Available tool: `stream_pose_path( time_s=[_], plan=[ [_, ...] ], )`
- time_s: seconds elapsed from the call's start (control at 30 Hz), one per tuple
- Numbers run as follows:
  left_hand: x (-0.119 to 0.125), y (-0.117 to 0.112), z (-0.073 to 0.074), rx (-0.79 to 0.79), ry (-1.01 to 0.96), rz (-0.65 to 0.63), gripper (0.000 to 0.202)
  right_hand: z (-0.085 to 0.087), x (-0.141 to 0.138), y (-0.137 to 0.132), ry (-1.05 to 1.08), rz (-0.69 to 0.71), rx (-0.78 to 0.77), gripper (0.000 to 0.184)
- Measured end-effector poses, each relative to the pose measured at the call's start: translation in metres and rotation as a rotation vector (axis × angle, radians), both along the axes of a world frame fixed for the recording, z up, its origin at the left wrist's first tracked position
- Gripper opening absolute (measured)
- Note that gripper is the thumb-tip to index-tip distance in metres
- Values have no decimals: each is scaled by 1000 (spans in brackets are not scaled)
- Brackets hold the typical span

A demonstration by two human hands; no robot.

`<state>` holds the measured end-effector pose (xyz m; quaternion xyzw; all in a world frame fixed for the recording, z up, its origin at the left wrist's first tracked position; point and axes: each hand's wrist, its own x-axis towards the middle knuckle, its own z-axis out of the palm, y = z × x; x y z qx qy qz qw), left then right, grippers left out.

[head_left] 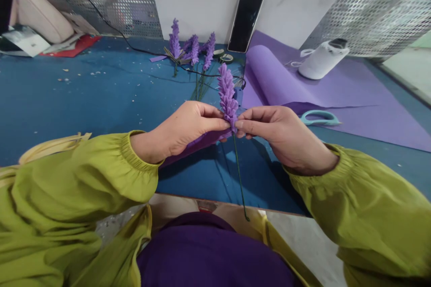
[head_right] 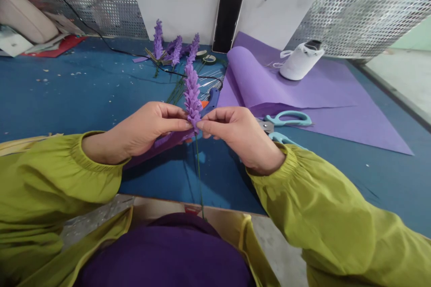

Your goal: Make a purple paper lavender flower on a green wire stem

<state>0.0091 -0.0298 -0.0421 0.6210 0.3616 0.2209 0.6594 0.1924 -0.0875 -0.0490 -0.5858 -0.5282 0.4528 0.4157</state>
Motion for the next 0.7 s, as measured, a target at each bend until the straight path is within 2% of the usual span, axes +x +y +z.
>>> stream_pose_path(
  time_s=[0.33,0.5,0.7],
  plan=[
    [-1,-1,4,31,137,31,13,1,0,0,65,59,-15,19],
    [1,-4,3,3,114,32,21,3,-4,-1,177,74,-104,16],
    [1,-6,0,-20,90,46,19,2,-6,-2,219,44,-72,8]
  ],
)
